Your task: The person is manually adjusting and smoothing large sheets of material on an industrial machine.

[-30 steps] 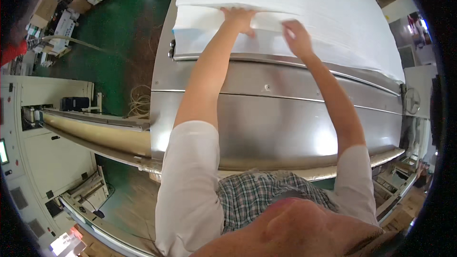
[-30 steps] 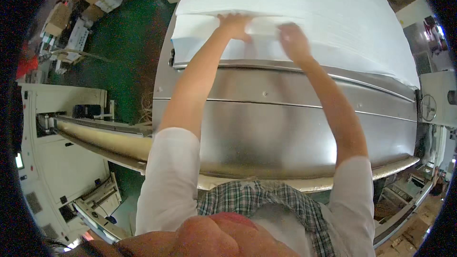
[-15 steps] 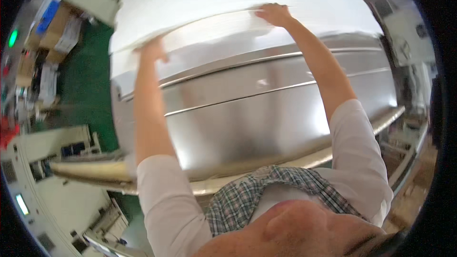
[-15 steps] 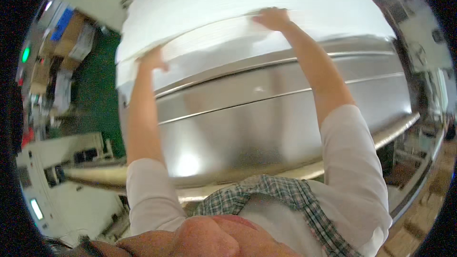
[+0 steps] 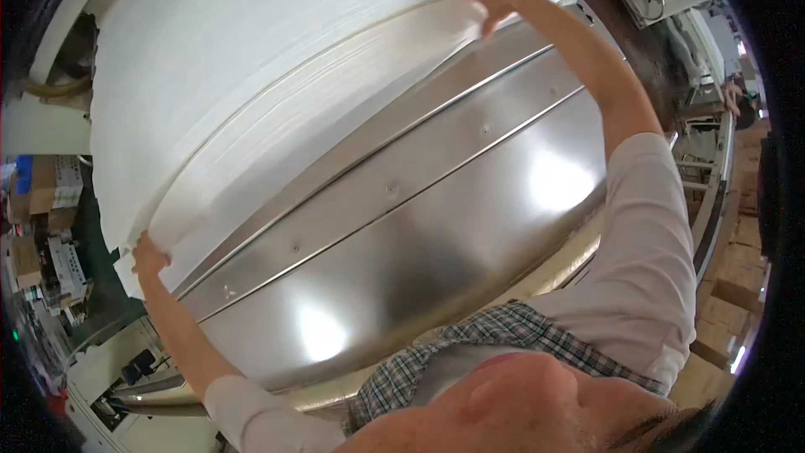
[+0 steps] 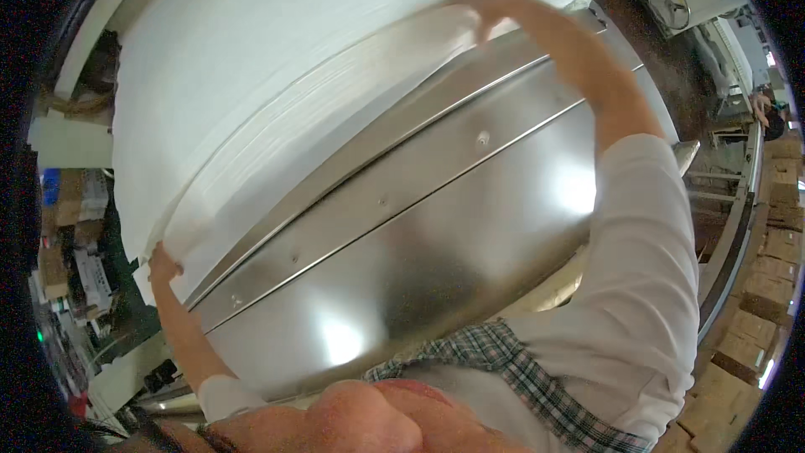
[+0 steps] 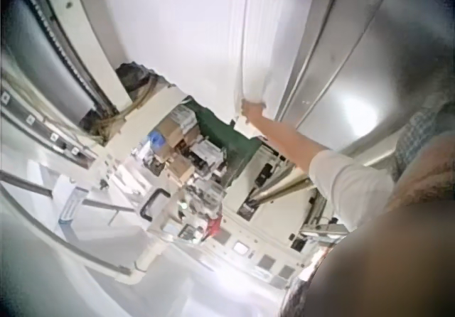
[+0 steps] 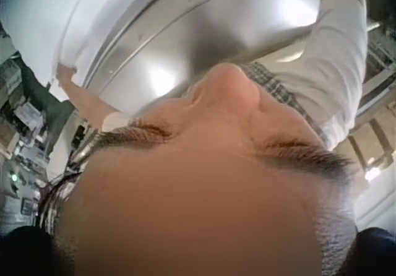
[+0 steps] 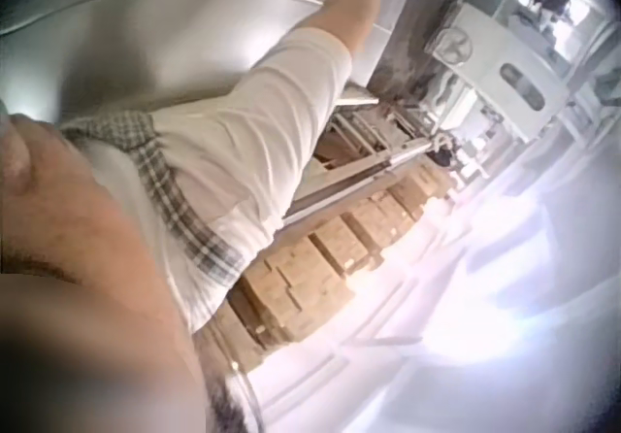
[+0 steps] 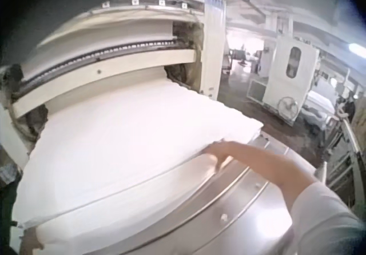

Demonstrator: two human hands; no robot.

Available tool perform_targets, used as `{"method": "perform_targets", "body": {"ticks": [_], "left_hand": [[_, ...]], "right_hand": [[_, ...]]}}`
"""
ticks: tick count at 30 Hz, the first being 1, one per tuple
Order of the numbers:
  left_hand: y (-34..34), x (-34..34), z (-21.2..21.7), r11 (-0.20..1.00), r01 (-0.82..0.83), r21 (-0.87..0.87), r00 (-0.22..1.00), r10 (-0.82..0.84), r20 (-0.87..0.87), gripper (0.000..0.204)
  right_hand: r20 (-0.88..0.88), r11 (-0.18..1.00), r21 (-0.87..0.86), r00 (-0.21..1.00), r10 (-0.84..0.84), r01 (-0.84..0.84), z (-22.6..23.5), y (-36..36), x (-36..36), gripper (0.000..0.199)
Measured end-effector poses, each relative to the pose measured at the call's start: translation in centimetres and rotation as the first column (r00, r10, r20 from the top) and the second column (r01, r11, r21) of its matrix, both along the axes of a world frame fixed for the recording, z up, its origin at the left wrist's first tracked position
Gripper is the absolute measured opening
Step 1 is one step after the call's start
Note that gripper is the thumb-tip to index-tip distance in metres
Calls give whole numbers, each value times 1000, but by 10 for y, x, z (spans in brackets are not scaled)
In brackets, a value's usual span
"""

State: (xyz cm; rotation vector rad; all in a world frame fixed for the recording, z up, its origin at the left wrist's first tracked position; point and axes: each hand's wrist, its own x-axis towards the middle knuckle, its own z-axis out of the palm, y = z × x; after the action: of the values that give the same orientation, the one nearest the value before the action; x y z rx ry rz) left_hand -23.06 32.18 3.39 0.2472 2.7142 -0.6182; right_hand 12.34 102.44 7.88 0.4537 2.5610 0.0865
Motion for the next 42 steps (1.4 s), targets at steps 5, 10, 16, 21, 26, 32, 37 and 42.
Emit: {"method": "perform_targets", "body": {"ticks": [5, 10, 16, 21, 26, 32, 37, 42], "left_hand": [[-53, -35, -19, 968, 149, 203, 988, -154, 8, 85], [-59, -50, -40, 942, 197, 271, 978, -208, 10, 83], [-74, -57, -36, 921, 245, 303, 969, -241, -52, 90], [-55, -51, -43, 910, 199, 364, 980, -188, -66, 89], [-74, -57, -43, 892, 227, 390, 974, -213, -80, 88], [-83, -57, -48, 853, 355, 383, 935, -327, -138, 85], [-32, -32, -44, 723, 443, 530, 895, -390, -215, 72], [-60, -13, -14, 830, 486, 274, 863, -407, -299, 63]], "right_hand": [[27, 939, 342, 999, 31, -38, -44, 143, 55, 99], [-254, 998, -46, 966, 37, -50, -52, 197, 92, 84], [-118, 935, 182, 951, -287, 305, -27, 138, 62, 91], [-212, 963, -15, 940, -267, 271, -18, 145, 75, 94], [-507, 860, -430, 862, 23, -276, -33, 176, 101, 95], [-735, 759, -414, 677, 47, -502, -58, 187, 105, 75], [62, 771, 626, 993, 102, -119, -76, 228, 142, 95], [-598, 957, 280, 794, 110, 79, -106, 196, 132, 46]]}}
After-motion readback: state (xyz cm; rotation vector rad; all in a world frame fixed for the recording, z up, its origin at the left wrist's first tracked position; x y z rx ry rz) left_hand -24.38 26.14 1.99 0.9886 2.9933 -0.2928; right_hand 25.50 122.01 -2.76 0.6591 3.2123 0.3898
